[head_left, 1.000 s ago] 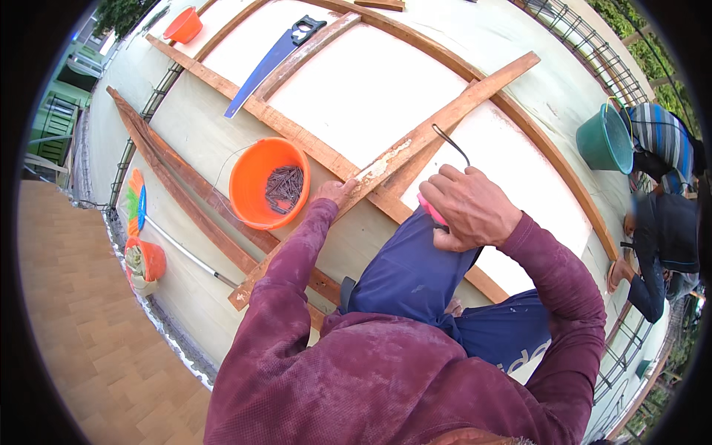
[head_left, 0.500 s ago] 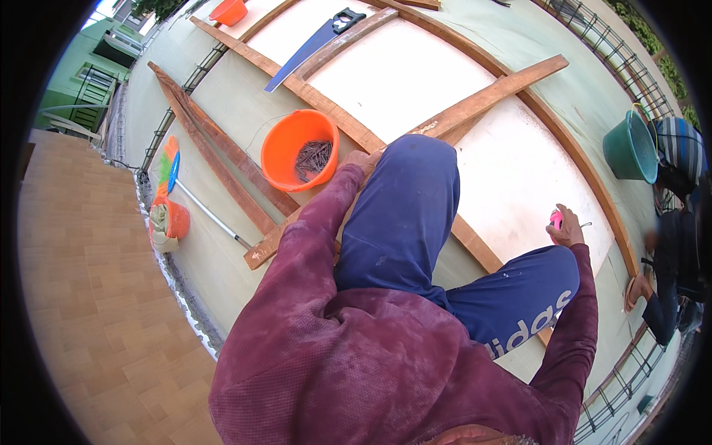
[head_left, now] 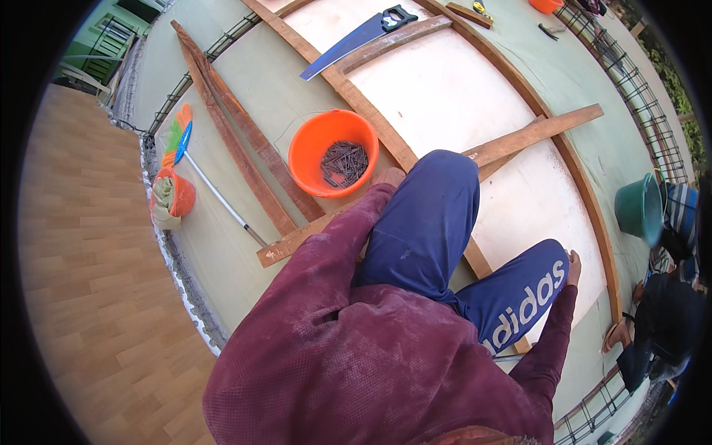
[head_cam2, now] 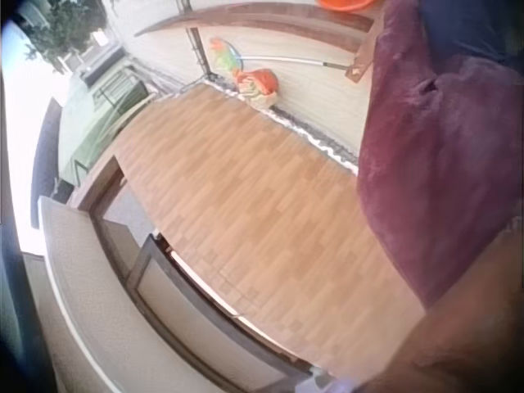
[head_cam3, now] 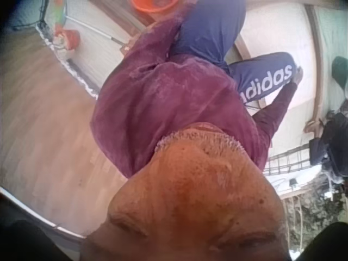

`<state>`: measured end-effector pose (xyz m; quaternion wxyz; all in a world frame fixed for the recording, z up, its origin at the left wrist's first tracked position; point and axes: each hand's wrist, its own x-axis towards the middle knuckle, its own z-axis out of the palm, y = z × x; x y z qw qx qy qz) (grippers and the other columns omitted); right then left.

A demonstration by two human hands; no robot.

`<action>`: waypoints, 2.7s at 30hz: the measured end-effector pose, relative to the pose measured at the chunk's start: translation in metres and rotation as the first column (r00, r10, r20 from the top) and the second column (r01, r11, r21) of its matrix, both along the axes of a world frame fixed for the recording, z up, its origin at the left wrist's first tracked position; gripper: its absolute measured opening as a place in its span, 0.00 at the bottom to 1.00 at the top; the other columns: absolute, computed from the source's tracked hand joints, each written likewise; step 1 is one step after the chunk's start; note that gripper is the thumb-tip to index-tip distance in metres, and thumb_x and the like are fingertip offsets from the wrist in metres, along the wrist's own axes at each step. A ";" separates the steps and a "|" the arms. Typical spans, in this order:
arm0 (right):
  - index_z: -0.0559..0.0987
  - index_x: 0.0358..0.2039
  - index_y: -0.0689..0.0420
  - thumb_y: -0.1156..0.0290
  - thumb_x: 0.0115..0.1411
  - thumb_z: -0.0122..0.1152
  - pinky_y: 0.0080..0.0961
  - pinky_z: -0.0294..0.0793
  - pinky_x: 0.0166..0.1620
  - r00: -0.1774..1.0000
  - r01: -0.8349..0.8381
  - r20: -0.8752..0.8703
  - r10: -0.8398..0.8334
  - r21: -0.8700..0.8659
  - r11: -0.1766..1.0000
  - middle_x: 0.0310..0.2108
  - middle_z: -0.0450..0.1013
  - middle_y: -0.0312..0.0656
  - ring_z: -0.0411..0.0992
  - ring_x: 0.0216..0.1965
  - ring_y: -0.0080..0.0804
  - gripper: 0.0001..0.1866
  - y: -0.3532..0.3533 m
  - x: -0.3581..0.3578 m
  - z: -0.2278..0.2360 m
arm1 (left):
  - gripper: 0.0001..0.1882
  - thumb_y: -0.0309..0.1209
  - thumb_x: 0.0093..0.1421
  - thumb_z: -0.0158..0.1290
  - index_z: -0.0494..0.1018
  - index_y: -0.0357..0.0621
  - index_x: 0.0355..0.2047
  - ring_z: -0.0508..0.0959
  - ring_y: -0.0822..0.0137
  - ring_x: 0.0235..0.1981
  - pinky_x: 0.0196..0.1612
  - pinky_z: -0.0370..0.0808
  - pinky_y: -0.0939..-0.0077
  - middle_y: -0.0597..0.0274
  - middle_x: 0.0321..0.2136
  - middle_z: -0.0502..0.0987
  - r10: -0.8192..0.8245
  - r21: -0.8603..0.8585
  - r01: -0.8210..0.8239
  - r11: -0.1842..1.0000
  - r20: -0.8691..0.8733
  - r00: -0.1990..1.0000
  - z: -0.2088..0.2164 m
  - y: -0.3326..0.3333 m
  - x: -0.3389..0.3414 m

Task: The person hammers nails into wooden planks to secure a frame on a rooftop. They then measure the planks with a tape measure and cut a plank with a hand saw. The person continues hammering nails into the frame.

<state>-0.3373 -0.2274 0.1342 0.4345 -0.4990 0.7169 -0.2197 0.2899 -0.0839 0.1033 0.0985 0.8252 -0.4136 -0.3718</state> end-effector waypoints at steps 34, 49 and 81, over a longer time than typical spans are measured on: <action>0.74 0.48 0.67 0.53 0.74 0.44 0.36 0.84 0.47 0.388 -0.898 0.717 0.579 0.436 0.063 0.45 0.76 0.55 0.80 0.43 0.42 0.25 0.034 0.799 0.020 | 0.17 0.44 0.63 0.47 0.81 0.51 0.41 0.84 0.50 0.42 0.43 0.80 0.52 0.52 0.38 0.84 -0.104 -0.175 0.076 0.982 -0.158 0.982 -0.027 0.010 0.016; 0.63 0.66 0.59 0.40 0.71 0.41 0.56 0.49 0.71 0.394 -0.619 0.898 -0.196 0.416 0.666 0.69 0.52 0.60 0.49 0.72 0.51 0.37 -0.041 0.935 -0.029 | 0.17 0.44 0.61 0.49 0.80 0.45 0.33 0.85 0.47 0.35 0.38 0.80 0.50 0.48 0.31 0.83 -0.119 -0.213 0.082 0.974 -0.162 0.980 -0.014 0.005 0.015; 0.66 0.60 0.69 0.75 0.52 0.61 0.15 0.80 0.38 0.340 -0.109 0.902 0.267 -0.244 0.964 0.38 0.75 0.41 0.76 0.32 0.20 0.34 0.083 0.279 0.235 | 0.17 0.48 0.60 0.52 0.80 0.51 0.37 0.83 0.52 0.34 0.40 0.77 0.57 0.53 0.29 0.82 -0.097 -0.066 0.101 0.993 0.061 0.993 -0.025 0.040 0.019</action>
